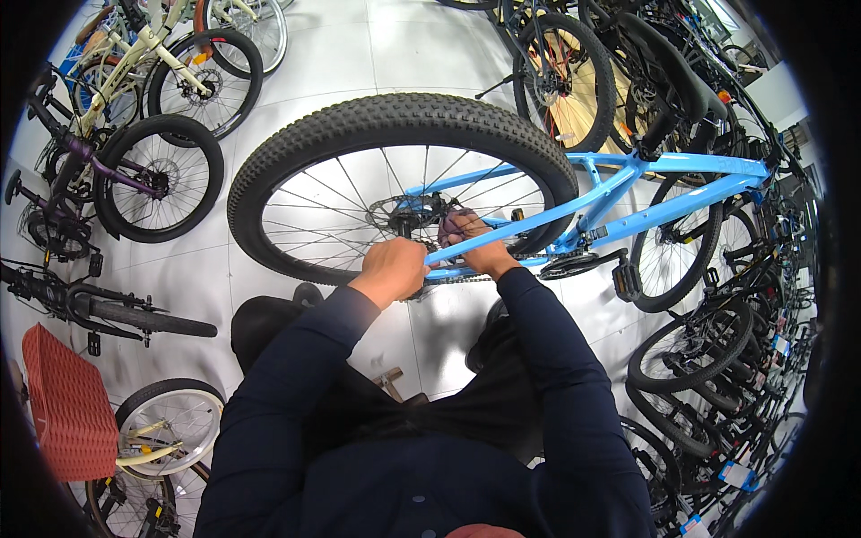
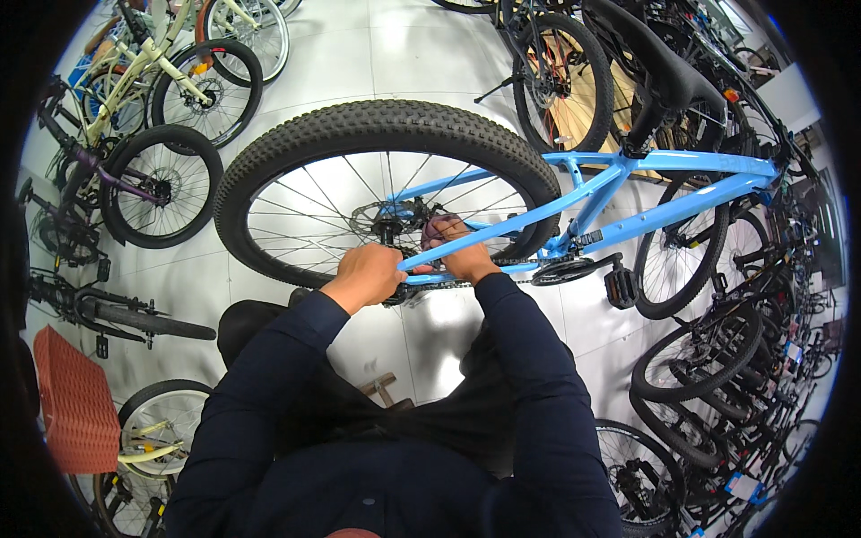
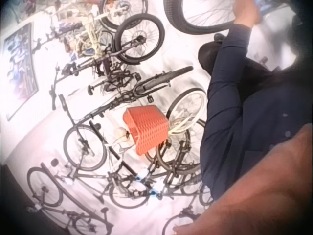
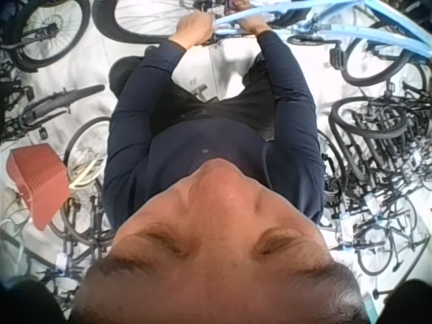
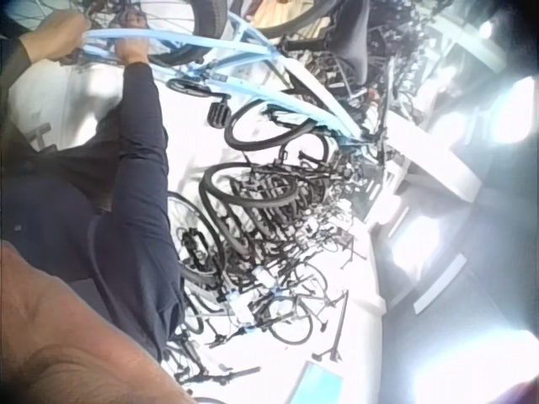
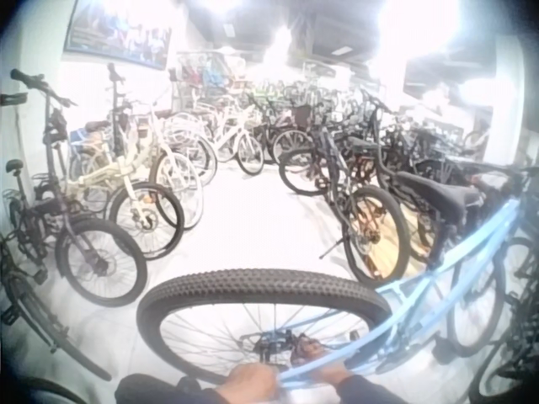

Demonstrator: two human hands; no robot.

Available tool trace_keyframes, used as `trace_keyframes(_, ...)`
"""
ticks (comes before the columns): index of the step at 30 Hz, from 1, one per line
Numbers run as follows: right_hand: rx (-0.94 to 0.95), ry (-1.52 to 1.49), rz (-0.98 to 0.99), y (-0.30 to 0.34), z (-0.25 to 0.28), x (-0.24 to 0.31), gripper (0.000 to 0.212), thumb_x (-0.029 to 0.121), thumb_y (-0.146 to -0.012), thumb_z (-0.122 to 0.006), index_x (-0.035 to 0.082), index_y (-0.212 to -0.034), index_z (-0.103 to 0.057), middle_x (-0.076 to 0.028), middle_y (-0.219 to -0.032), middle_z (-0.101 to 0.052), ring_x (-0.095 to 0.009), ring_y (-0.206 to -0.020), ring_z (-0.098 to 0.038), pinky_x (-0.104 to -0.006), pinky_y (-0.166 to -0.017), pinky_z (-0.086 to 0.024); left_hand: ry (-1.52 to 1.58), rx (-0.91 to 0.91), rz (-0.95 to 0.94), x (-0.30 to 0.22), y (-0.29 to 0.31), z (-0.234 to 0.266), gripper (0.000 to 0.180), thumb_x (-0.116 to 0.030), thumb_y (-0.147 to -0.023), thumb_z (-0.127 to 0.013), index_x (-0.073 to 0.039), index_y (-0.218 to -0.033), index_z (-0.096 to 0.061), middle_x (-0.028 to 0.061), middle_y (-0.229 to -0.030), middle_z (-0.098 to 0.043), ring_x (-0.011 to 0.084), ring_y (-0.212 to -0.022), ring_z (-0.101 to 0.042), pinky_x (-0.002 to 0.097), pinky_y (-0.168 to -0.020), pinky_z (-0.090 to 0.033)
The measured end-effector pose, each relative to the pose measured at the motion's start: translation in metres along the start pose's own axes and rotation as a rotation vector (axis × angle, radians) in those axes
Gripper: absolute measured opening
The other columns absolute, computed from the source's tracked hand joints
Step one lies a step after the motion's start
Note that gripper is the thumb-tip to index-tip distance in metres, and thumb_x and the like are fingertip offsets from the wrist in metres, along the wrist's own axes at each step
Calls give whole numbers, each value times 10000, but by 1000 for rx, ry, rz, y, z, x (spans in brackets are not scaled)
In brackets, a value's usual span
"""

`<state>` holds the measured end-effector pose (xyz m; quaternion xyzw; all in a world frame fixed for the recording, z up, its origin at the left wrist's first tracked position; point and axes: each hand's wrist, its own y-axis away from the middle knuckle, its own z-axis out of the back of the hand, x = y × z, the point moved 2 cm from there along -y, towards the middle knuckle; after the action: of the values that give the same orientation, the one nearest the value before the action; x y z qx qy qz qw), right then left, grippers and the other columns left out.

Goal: The person uses a yellow tool to apply a substance to the bicycle frame and then wipes the frame and chain with a purple cloth. The person moves around the bicycle to access different parts while cleaning.

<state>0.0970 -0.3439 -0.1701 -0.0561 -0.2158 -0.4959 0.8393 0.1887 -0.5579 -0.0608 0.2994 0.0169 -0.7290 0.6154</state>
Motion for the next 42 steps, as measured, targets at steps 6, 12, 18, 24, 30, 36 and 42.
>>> trace_keyframes(6, -74, -651, 53, -5, -3, -20, 306, 35, -970, -631, 8, -1275, -617, -58, -1099, -670, -145, -1013, -651, -275, -890, -530, -14, 6, -23, 5, -2, -3, 209, -306, -952, -665, -109, -926, -727, 126, -861, -722, 368, -892, -698, 505, -768, -540)
trace_keyframes(12, -85, -1447, -341, 11, 28, -47, 236, 99, -1022, -594, 35, -1244, -640, 25, -837, -625, -79, -669, -563, -252, -602, -497, -12, -5, -38, 7, -1, -5, 213, -305, -954, -661, -108, -925, -736, 132, -861, -725, 369, -886, -702, 501, -754, -545)
trace_keyframes(18, -53, -1172, -387, 9, 21, -37, 387, 133, -1022, -624, 37, -1396, -587, 31, -897, -647, -55, -679, -555, -244, -597, -486, -13, -28, -52, 6, -3, -7, 208, -297, -951, -665, -106, -917, -737, 135, -842, -721, 373, -862, -703, 500, -739, -546)
trace_keyframes(24, -116, -608, -120, 3, 7, -8, 460, 150, -947, -720, -35, -1352, -605, -191, -1285, -682, -269, -1161, -661, -339, -1008, -514, -23, -56, -40, 4, -5, -10, 193, -285, -928, -687, -104, -882, -735, 138, -825, -718, 383, -840, -702, 502, -719, -546)
trace_keyframes(30, -127, -252, -28, 5, 12, 4, 482, 204, -950, -696, -35, -1358, -601, -242, -1361, -625, -367, -1274, -598, -386, -1095, -461, -39, 9, -5, -1, -4, -3, 168, -248, -918, -697, -111, -982, -770, 140, -922, -745, 362, -905, -718, 463, -789, -567)
trace_keyframes(36, -83, -213, 3, 4, 13, 3, 465, 198, -967, -667, -13, -1376, -597, -213, -1399, -607, -366, -1298, -576, -394, -1108, -450, -47, 65, 40, -6, -2, 5, 182, -265, -941, -682, -129, -1018, -777, 129, -935, -748, 354, -924, -719, 452, -814, -564)
trace_keyframes(42, -161, -176, 190, -1, -4, -18, 356, 159, -968, -668, -24, -1273, -642, -187, -1304, -649, -361, -1208, -615, -411, -1062, -479, -24, 48, 30, -3, -3, 2, 187, -270, -945, -680, -119, -1007, -773, 129, -923, -745, 353, -919, -719, 456, -799, -563)
